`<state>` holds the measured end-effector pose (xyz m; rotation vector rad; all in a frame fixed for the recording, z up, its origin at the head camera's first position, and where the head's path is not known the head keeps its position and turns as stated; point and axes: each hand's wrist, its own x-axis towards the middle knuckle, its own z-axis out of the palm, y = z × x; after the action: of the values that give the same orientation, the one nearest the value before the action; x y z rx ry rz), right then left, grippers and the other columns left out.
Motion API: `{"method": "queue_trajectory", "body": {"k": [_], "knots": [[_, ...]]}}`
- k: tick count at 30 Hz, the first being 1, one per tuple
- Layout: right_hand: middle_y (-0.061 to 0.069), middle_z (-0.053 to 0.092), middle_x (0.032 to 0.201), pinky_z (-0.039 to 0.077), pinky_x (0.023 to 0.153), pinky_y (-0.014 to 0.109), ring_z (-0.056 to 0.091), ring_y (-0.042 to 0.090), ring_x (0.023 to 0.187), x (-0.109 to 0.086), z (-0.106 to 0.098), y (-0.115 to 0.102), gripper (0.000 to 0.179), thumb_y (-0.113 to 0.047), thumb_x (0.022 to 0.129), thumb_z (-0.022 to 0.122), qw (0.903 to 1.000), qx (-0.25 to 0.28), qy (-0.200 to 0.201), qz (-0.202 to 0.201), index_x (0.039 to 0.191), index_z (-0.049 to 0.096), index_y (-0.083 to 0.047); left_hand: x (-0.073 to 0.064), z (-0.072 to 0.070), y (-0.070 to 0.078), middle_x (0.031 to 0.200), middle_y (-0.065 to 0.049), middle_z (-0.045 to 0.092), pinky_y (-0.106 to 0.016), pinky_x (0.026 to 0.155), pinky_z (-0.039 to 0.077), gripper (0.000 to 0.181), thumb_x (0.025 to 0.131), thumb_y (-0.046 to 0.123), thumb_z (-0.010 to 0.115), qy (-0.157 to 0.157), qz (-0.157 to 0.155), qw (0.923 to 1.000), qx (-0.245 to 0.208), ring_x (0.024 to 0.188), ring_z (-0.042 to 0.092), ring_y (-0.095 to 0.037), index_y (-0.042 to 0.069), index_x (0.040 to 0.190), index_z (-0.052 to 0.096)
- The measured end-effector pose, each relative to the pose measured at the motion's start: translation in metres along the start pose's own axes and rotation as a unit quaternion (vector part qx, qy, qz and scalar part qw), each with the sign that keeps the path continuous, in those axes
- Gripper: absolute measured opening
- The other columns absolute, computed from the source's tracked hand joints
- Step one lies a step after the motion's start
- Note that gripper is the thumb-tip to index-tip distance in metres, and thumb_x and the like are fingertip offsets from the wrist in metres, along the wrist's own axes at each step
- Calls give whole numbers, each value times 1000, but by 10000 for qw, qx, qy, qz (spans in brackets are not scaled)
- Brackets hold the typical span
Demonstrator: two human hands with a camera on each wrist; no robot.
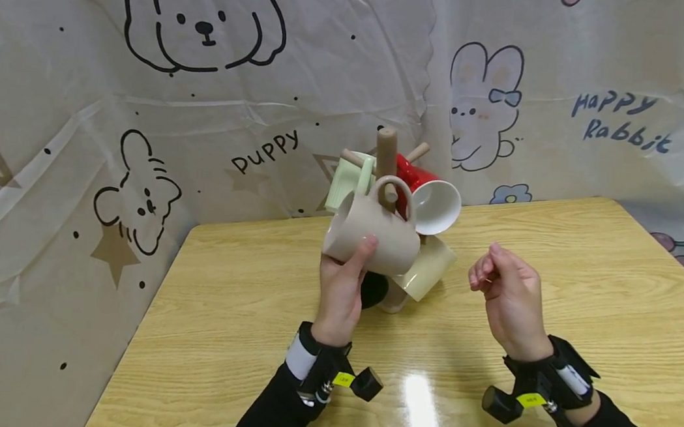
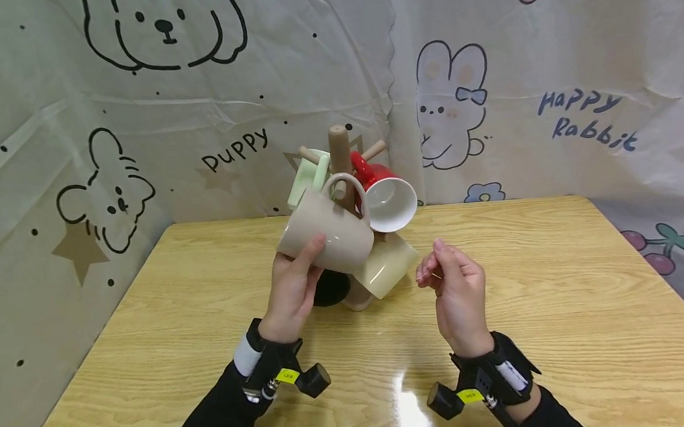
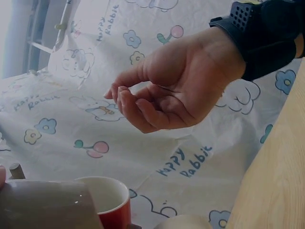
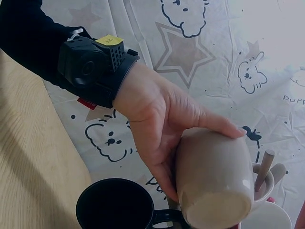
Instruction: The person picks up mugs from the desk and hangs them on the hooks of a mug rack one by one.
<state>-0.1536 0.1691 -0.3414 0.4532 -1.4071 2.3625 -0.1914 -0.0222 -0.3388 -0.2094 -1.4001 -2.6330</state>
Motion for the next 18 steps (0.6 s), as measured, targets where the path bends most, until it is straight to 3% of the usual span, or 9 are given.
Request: {"method": "queue_trajectory", "body": {"k": [4, 5, 8, 11, 12, 18], "knots": [[-3, 53, 63, 42, 56, 18, 47, 12, 58, 0, 1, 0, 31, -9, 93, 38, 9998, -45, -152, 97, 66, 52, -9, -3, -2, -2, 125, -12, 41, -41, 99, 34, 70, 71, 15, 71, 175, 147, 9987, 466, 113, 41, -26, 10, 129, 31], [-3, 53, 63, 42, 56, 18, 47, 11, 58, 0, 0, 1, 31, -9, 93, 38, 9998, -87, -169, 115, 66, 52, -9, 3, -12, -13, 125, -12, 40, -41, 98, 35, 74, 70, 19, 73, 173, 253, 9983, 494, 113, 40, -25, 10, 128, 29], [-3, 53, 63, 42, 56, 18, 47, 11, 59, 0, 0, 1, 31, -9, 94, 38, 9994, -123, -254, 176, 66, 52, -9, 2, -13, -13, 126, -12, 39, -42, 97, 36, 79, 68, 24, 75, 274, 344, 9960, 773, 112, 40, -26, 11, 129, 27], [-3, 52, 63, 41, 55, 19, 46, 11, 58, 0, 1, 2, 32, -11, 94, 38, 9994, -267, -147, 179, 65, 52, -10, 3, -12, -11, 127, -11, 39, -41, 96, 37, 83, 66, 22, 76, 394, 294, 9947, 907, 113, 40, -25, 11, 130, 26], [-3, 52, 63, 41, 55, 19, 46, 11, 58, 0, 0, 2, 31, -10, 94, 38, 9994, -232, -180, 184, 66, 52, -10, -3, -3, 1, 127, -11, 39, -42, 96, 36, 82, 66, 20, 76, 493, 160, 9932, 1045, 113, 40, -25, 11, 130, 26], [-3, 52, 63, 42, 55, 19, 46, 11, 58, 1, -1, 1, 31, -11, 94, 39, 9992, -311, -129, 225, 65, 51, -10, -1, -5, 9, 131, -10, 32, -38, 98, 36, 93, 63, 16, 77, 681, 109, 9863, 1501, 116, 37, -22, 13, 135, 19]]}}
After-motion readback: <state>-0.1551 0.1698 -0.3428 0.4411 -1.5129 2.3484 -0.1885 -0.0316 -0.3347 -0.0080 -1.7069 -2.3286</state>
